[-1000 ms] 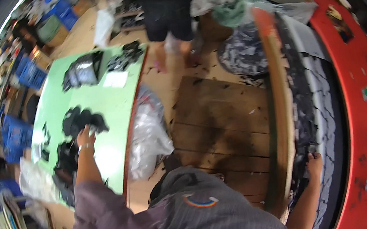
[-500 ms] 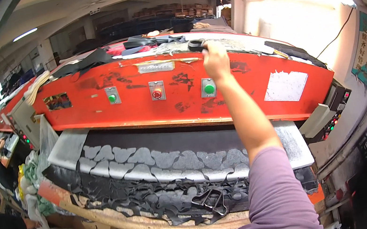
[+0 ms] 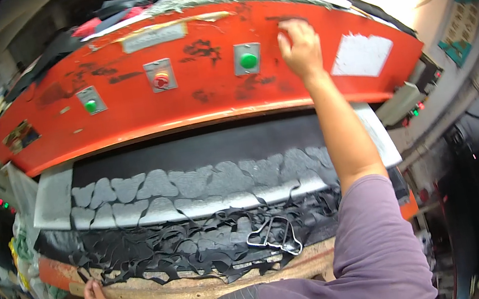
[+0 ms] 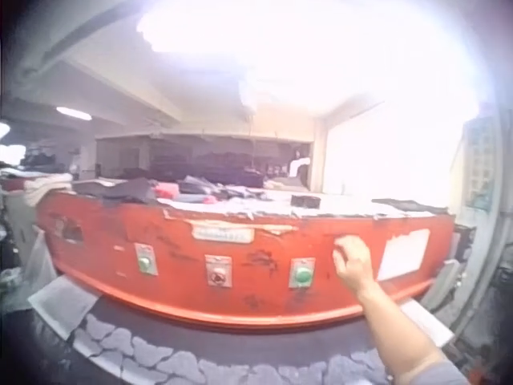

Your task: Using a hydraulic press and metal dies to cut shoe components from a sheet of black leather.

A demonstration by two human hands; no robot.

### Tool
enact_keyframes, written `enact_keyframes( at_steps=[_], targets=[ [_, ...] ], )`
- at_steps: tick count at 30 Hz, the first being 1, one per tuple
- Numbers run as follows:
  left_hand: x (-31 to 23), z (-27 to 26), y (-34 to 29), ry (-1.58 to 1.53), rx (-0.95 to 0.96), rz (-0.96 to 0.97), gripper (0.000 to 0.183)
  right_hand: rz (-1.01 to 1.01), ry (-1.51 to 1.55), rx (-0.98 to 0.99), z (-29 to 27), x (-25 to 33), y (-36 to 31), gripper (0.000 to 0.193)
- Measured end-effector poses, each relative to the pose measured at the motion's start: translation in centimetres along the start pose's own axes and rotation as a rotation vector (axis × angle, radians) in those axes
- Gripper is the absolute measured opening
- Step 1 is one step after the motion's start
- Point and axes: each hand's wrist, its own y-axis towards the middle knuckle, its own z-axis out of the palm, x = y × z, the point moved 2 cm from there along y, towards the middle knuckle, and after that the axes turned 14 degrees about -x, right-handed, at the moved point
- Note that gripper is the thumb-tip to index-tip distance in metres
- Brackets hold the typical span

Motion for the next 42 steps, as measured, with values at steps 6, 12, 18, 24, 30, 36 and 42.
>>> enact_keyframes(
  at_steps=[6, 12, 18, 24, 30, 36, 42],
  targets=[
    [1.7, 9.5, 13.2, 0.265, 0.143, 0.250, 0.022, 0.625, -0.367, 0.758, -6.0, -1.7, -20.3, 0.057],
    [4.0, 21.1, 21.9, 0.636, 0.047, 0.440, 0.035, 0.780, -0.655, 0.933, -13.3, 3.0, -22.6, 0.050],
    [4.4, 26.0, 28.8, 1.095, 0.244, 0.310, 0.070, 0.798, -0.789, 0.983, -11.7, 5.0, -23.8, 0.024],
    [8.1, 26.2, 33.8, 0.882, 0.262, 0.313, 0.061, 0.737, -0.834, 1.068, -8.3, 6.4, -24.0, 0.028],
    [9.1, 25.3, 33.3, 0.740, 0.384, 0.349, 0.055, 0.721, -0.860, 1.114, -12.0, 6.8, -23.9, 0.027],
    [8.7, 23.5, 31.1, 0.768, 0.439, 0.501, 0.055, 0.742, -0.896, 1.027, -16.5, 5.5, -25.9, 0.023],
    [9.3, 19.8, 30.1, 0.850, 0.442, 0.494, 0.050, 0.479, -0.719, 0.780, -19.6, 10.6, -23.3, 0.039]
  ],
)
